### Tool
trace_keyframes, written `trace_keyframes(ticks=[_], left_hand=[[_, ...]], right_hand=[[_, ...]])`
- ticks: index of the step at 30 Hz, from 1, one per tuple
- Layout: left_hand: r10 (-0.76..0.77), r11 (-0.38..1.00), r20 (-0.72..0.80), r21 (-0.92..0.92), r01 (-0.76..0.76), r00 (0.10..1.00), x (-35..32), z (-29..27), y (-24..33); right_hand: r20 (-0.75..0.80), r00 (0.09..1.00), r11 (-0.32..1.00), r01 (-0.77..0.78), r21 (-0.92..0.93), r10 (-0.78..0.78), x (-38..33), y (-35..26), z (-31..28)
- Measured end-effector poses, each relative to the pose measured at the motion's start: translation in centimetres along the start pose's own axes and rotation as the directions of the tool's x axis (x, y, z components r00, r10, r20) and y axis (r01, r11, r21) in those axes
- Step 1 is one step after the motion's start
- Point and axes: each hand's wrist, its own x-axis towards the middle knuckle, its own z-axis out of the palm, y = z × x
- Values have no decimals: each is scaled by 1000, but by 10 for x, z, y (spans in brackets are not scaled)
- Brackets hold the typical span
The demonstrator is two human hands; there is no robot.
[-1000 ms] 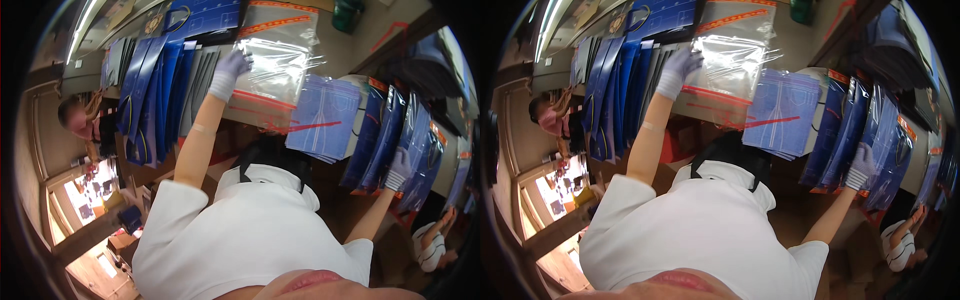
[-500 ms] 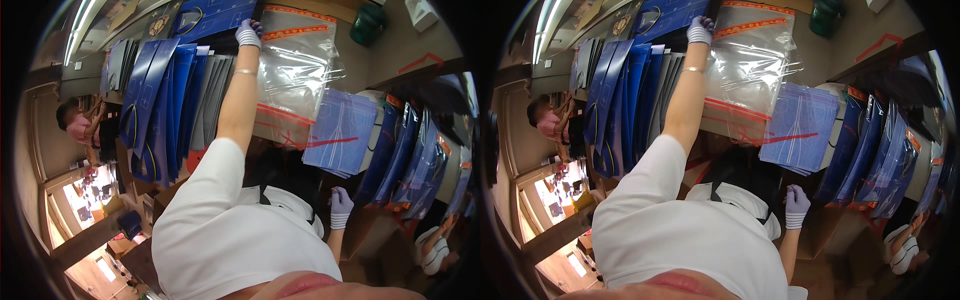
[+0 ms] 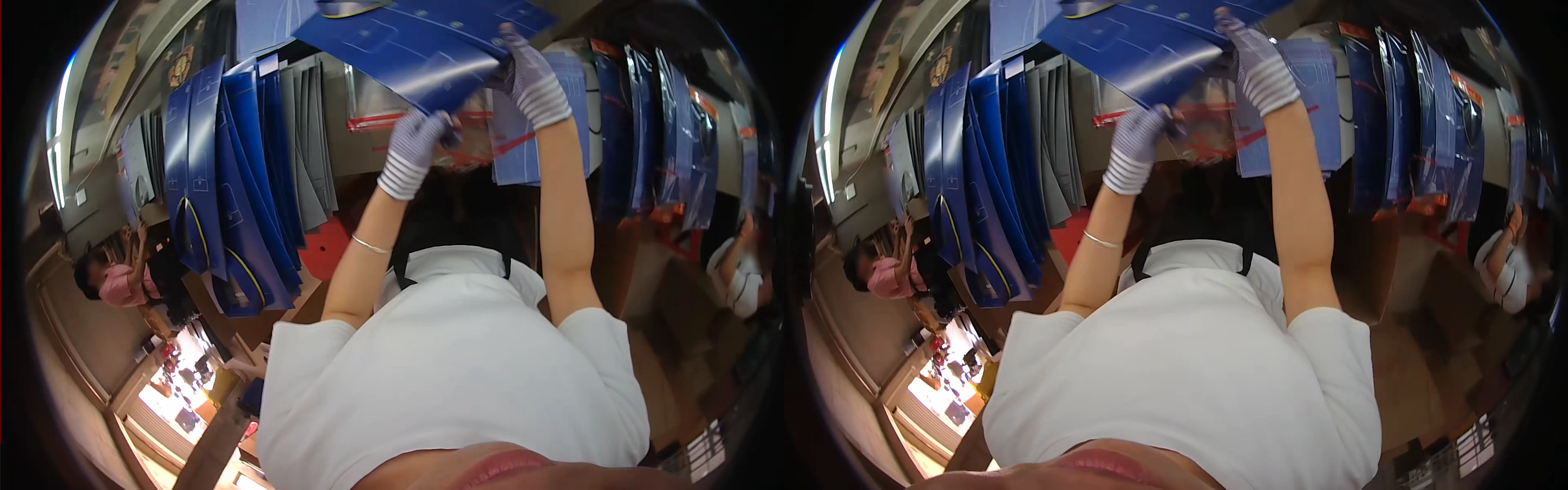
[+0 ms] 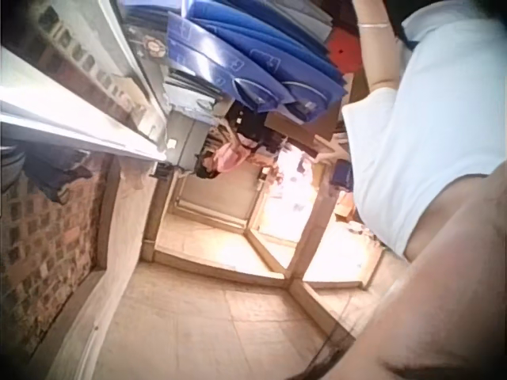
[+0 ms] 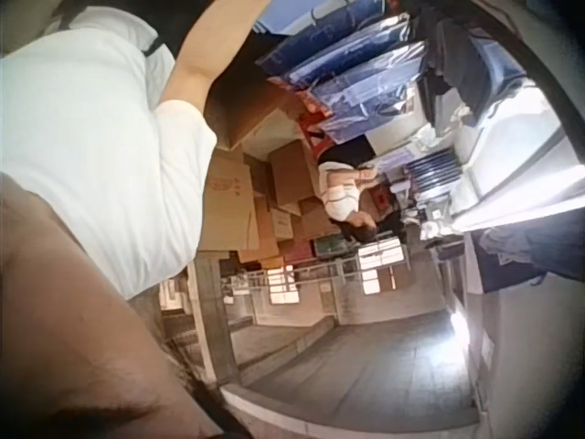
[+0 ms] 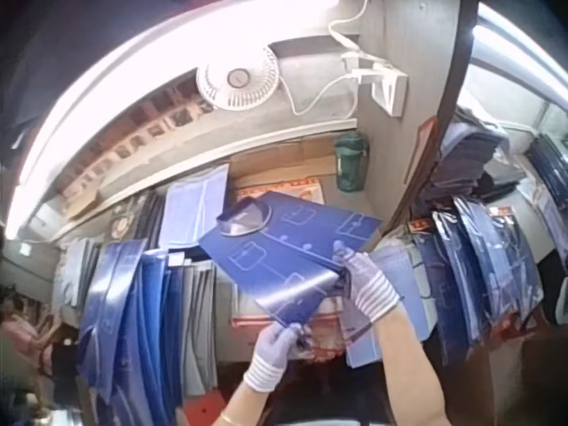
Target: Packaging blue and yellow folders into plastic sleeves and placing them into a cardboard box.
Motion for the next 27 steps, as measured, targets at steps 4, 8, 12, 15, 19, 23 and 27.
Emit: trace_keyframes(ticks=[4, 8, 12, 15, 19, 23, 27], left_hand=[[-179, 984, 101, -6, 180, 979, -20, 8, -68], [3, 237, 364, 905, -354, 931, -8, 9, -122], [-18, -5, 472, 882, -472, 882, 16, 2, -163], [10, -8, 423, 906, -423, 906, 39, -25, -165], [383, 177, 254, 923, -340, 888, 85, -96, -152], [276, 435, 66, 881, -186, 959, 99, -136, -146], [-91, 374, 139, 922, -95, 986, 85, -112, -127]], right_hand=[[-337, 942, 634, -251, -731, -16, 1, 22, -43], [-101, 953, -175, -155, -972, -285, -53, -67, 46], [620, 652, -708, 176, -684, -437, -138, -84, -1], [309, 551, -214, 231, -949, -775, -199, -90, 4], [-86, 532, 136, 57, -989, -842, -291, -66, -14], [-450, 411, 481, -32, -876, -793, -342, -7, -8], [-566, 358, 543, -171, -822, -743, -375, 27, 5]])
